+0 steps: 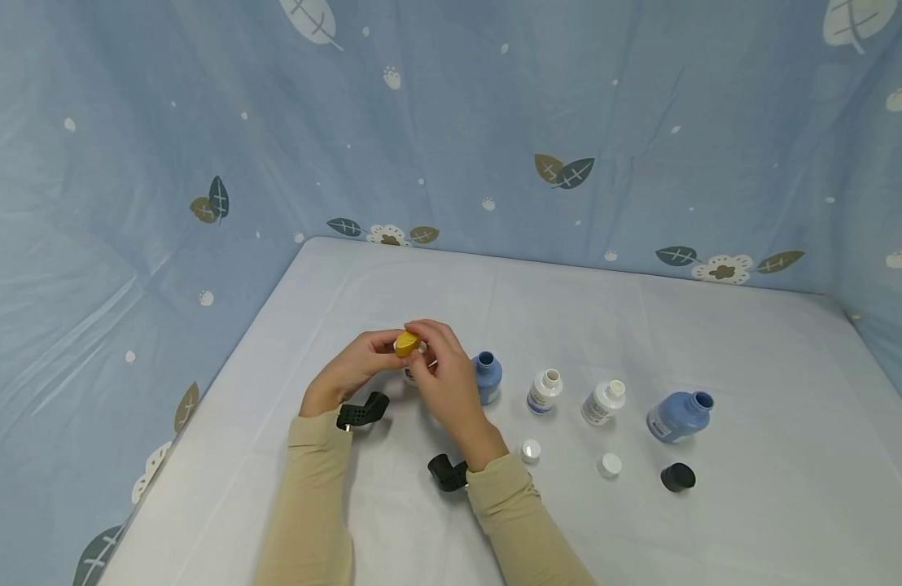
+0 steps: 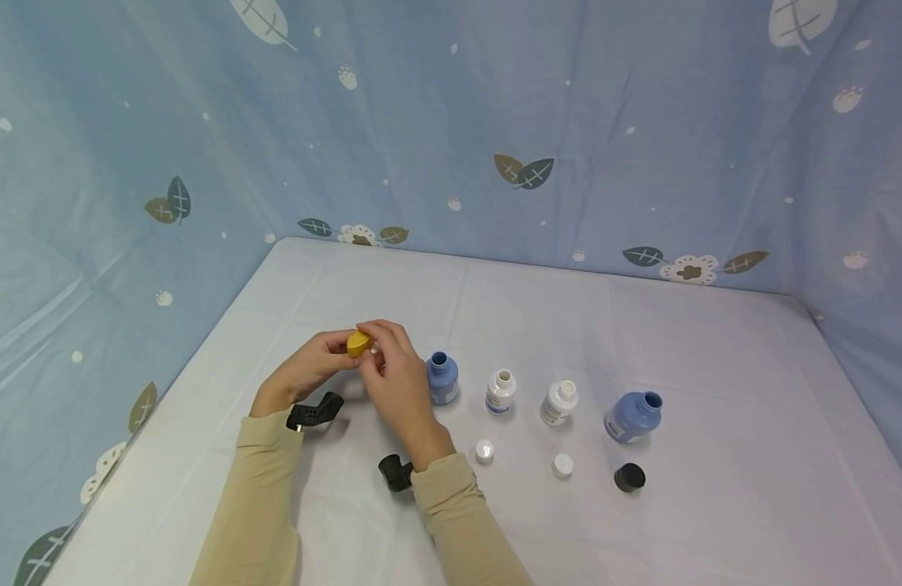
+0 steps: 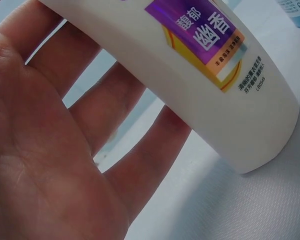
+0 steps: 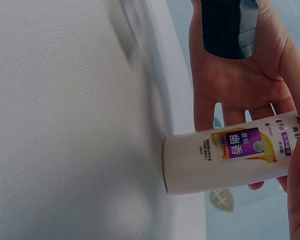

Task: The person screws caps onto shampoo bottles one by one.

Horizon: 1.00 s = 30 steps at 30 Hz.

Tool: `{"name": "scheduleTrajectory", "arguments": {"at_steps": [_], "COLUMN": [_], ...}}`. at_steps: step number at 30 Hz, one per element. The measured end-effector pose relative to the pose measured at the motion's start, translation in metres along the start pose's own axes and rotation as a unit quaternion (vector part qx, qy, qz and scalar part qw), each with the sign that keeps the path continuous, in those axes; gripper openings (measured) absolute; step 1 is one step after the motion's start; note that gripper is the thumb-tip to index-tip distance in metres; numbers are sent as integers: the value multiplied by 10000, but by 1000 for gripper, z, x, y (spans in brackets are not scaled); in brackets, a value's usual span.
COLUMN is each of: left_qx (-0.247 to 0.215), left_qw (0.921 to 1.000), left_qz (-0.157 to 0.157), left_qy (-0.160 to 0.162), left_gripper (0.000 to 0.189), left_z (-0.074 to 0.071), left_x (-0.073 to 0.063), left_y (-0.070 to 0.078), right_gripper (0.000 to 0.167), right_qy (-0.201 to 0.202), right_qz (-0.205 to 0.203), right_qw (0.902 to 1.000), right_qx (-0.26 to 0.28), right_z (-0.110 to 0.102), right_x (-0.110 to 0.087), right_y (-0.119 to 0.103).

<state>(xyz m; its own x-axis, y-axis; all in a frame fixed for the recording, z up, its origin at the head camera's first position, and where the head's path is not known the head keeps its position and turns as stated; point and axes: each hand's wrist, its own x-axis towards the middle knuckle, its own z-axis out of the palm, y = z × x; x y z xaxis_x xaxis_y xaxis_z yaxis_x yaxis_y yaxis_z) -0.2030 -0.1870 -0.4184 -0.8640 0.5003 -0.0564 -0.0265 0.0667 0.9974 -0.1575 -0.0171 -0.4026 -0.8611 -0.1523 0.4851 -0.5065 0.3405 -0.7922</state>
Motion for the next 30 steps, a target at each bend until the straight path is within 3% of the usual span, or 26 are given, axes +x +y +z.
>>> {"name": "scheduleTrajectory", "arguments": {"at_steps": [30], "left_qx": [88], "left_qw": [9999], "left_qz": [27], "left_qy": [89], "left_gripper": [42], "left_z": [1], "left_x": [0], "left_y": [-1], "right_gripper": [27], "right_qy": [357], "right_qz": [172], "right_qw": [9992], "right_qx": [-55], "right_z": [-1], "right_x": [0], "right_y": [1]}}
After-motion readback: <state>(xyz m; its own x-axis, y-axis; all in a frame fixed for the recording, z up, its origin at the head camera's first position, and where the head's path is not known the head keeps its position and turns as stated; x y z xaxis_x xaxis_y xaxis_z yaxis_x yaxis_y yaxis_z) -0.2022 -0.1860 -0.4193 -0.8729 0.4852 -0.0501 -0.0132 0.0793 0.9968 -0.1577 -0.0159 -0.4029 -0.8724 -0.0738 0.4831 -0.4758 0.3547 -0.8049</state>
